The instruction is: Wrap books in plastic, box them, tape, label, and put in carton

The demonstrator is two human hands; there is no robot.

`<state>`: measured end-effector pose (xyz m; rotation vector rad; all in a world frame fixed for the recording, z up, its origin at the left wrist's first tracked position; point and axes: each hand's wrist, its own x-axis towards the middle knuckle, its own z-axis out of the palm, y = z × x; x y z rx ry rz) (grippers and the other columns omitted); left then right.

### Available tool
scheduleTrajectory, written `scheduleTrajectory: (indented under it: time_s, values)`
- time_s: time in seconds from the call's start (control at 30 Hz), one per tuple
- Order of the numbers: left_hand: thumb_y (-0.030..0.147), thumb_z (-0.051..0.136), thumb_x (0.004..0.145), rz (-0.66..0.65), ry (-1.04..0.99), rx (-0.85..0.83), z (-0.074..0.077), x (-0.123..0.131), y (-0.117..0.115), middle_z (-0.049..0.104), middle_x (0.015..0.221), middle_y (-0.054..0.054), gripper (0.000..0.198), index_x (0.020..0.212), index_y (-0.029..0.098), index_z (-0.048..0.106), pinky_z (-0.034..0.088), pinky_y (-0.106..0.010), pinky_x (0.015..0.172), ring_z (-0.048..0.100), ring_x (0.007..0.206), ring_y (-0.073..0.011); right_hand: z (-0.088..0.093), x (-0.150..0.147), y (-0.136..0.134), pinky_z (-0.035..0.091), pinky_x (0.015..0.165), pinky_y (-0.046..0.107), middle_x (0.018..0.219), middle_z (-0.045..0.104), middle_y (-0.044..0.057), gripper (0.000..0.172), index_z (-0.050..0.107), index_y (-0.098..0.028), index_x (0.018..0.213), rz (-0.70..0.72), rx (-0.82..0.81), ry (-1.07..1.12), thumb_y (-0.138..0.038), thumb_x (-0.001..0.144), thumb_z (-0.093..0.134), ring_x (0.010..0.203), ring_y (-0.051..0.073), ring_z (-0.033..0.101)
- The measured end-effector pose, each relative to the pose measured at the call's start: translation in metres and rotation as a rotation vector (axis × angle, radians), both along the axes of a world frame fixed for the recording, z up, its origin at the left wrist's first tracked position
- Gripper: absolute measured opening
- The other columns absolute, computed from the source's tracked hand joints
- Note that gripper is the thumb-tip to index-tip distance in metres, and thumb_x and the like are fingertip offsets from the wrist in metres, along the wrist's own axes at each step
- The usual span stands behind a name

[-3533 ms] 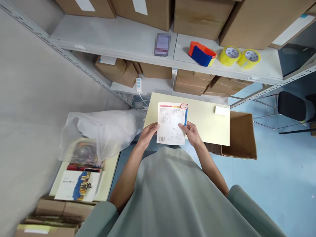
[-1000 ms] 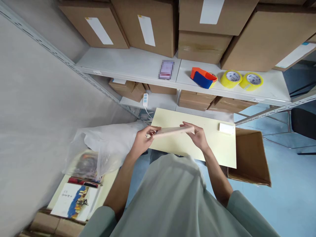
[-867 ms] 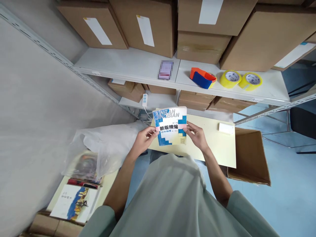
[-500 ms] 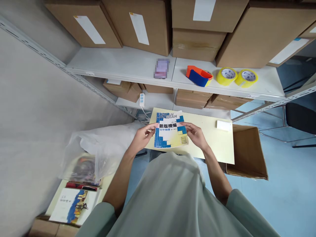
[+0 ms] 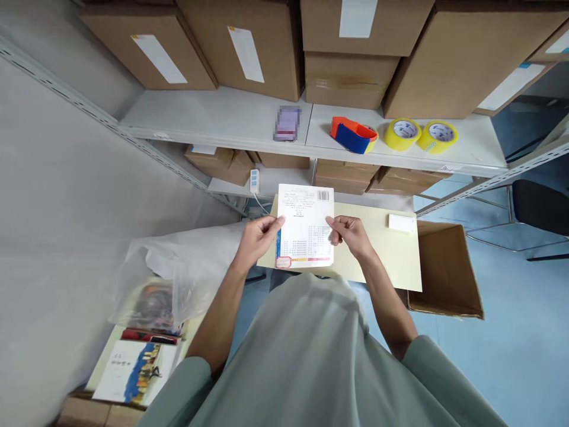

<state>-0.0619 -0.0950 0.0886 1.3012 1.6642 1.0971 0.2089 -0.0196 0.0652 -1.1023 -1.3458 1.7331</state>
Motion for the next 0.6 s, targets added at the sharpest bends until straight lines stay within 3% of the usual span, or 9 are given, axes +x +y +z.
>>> scheduleTrajectory:
  time_s: [0.2, 0.37, 0.5, 0.57, 0.6]
  values:
    - [0.069, 0.076, 0.093, 0.024, 0.012, 0.027, 0.004, 0.003, -0.004, 0.057, 0.06, 0.002, 0.055, 0.07, 0.02, 0.067, 0.039, -0.027, 0.056, 0.05, 0.058, -0.0135, -0.009, 0.001, -0.003, 0.043, 0.055, 0.032, 0.061, 0.073, 0.004, 0.066, 0.066, -0.024, 0.067, 0.029, -0.004, 0.0, -0.085, 0.084, 0.085, 0.053, 0.016, 0.06]
    - [0.066, 0.076, 0.095, 0.137, 0.064, 0.034, -0.001, 0.002, -0.011, 0.066, 0.063, 0.002, 0.046, 0.098, 0.021, 0.084, 0.048, -0.027, 0.058, 0.058, 0.058, -0.0149, -0.015, 0.002, -0.004, 0.052, 0.064, 0.034, 0.091, 0.087, 0.013, 0.069, 0.07, -0.023, 0.084, 0.112, -0.08, 0.04, -0.091, 0.087, 0.077, 0.07, 0.023, 0.076]
    - [0.074, 0.053, 0.108, 0.113, 0.036, 0.043, 0.0, -0.001, -0.018, 0.084, 0.097, -0.009, 0.064, 0.111, 0.02, 0.086, 0.056, -0.028, 0.061, 0.071, 0.072, -0.0185, -0.03, 0.002, 0.001, 0.06, 0.079, 0.039, 0.104, 0.088, 0.015, 0.078, 0.071, -0.024, 0.094, 0.113, -0.198, 0.139, -0.1, 0.093, 0.054, 0.089, 0.028, 0.082]
    - [0.074, 0.042, 0.112, 0.088, 0.036, 0.044, 0.001, -0.001, -0.02, 0.086, 0.112, -0.012, 0.07, 0.115, 0.02, 0.086, 0.06, -0.03, 0.067, 0.076, 0.084, -0.0215, -0.044, 0.0, 0.005, 0.061, 0.085, 0.039, 0.107, 0.088, 0.012, 0.073, 0.074, -0.024, 0.101, 0.095, -0.18, 0.136, -0.096, 0.091, 0.064, 0.096, 0.027, 0.081]
    - [0.073, 0.045, 0.112, 0.084, 0.057, 0.049, 0.001, 0.0, -0.021, 0.086, 0.116, -0.012, 0.066, 0.117, 0.021, 0.086, 0.062, -0.031, 0.071, 0.077, 0.089, -0.0226, -0.052, -0.002, 0.007, 0.061, 0.088, 0.038, 0.109, 0.087, 0.01, 0.068, 0.075, -0.025, 0.104, 0.085, -0.157, 0.129, -0.091, 0.088, 0.074, 0.098, 0.026, 0.08]
